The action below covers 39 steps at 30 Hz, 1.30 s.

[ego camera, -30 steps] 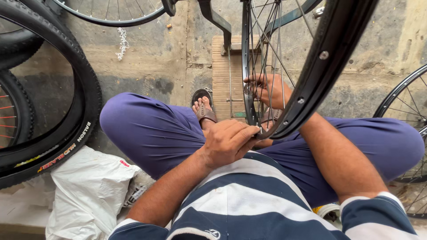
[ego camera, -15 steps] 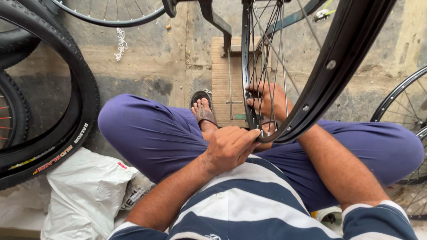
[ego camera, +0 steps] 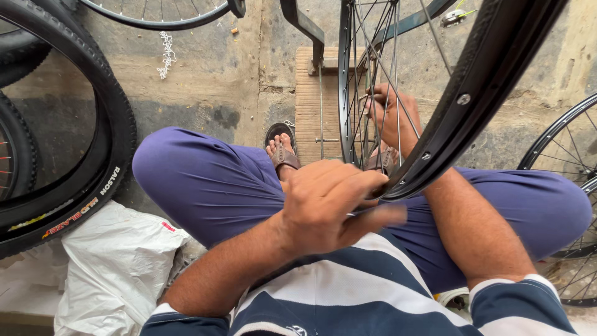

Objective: The person sits on the floor and uses a spoke wrench to adjust the tension of individual spokes on a bicycle wheel mounted on a truing stand. They repeatedly rotate the wheel and tighten or loosen spokes to align the rim.

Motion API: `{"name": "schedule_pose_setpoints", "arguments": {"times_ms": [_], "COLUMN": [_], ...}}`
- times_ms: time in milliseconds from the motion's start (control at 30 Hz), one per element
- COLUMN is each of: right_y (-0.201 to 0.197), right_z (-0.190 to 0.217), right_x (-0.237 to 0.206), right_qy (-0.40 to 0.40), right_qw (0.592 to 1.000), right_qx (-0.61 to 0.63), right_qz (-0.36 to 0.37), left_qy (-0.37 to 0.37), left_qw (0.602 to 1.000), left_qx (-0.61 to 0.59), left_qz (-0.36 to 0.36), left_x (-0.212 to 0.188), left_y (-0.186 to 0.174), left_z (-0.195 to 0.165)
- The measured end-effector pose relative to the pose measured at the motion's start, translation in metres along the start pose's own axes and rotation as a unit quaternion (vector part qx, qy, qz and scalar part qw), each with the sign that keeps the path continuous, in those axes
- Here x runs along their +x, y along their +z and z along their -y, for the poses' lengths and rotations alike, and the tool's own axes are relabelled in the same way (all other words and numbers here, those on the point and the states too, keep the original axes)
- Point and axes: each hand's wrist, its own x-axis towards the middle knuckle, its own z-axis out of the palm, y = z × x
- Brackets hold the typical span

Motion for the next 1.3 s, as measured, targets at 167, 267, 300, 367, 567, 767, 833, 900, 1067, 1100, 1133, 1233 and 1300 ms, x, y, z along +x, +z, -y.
{"name": "schedule_pose_setpoints", "arguments": {"times_ms": [167,267,300,367,567,767,833,900,1067,1100,1133,1233,1300], "right_y": [-0.011,-0.012,-0.012,-0.014,-0.02,-0.019,-0.021,-0.022,-0.022,-0.021,-0.02,-0.019,-0.019], "right_z": [-0.008,-0.009,-0.009,-0.007,-0.004,-0.002,0.0,0.002,0.001,0.0,-0.001,-0.006,-0.009], "right_x": [-0.004,-0.006,-0.006,-0.008,-0.011,-0.009,-0.01,-0.011,-0.008,-0.007,-0.006,-0.006,-0.007], "right_qy": [-0.062,-0.039,-0.014,0.007,-0.005,-0.03,-0.016,-0.017,0.045,0.061,0.04,-0.03,-0.093], "right_qw": [0.997,0.997,0.997,0.997,0.997,0.998,0.999,0.998,0.998,0.997,0.998,0.997,0.991], "right_qx": [-0.027,0.007,0.024,0.041,-0.042,-0.015,-0.021,-0.039,-0.045,-0.054,-0.053,-0.062,-0.082], "right_qz": [-0.048,-0.068,-0.069,-0.063,-0.061,-0.054,-0.045,-0.043,-0.022,-0.019,-0.019,-0.028,-0.047], "left_qy": [0.038,-0.029,-0.056,-0.034,0.003,0.007,0.01,0.012,-0.019,-0.031,-0.011,0.045,0.074], "left_qw": [0.997,0.981,0.969,0.979,0.981,0.983,0.983,0.983,0.975,0.975,0.98,0.991,0.993], "left_qx": [0.038,0.139,0.185,0.165,0.161,0.156,0.154,0.155,0.163,0.159,0.148,0.111,0.084], "left_qz": [0.051,0.133,0.152,0.116,0.11,0.101,0.096,0.094,0.148,0.154,0.131,0.068,0.031], "left_x": [-0.027,-0.05,-0.057,-0.07,-0.075,-0.07,-0.072,-0.074,-0.07,-0.068,-0.066,-0.061,-0.058], "left_y": [0.024,0.041,0.045,0.051,0.054,0.051,0.051,0.052,0.056,0.055,0.054,0.043,0.036], "left_z": [0.03,0.06,0.066,0.07,0.068,0.064,0.064,0.066,0.072,0.072,0.071,0.064,0.059]}}
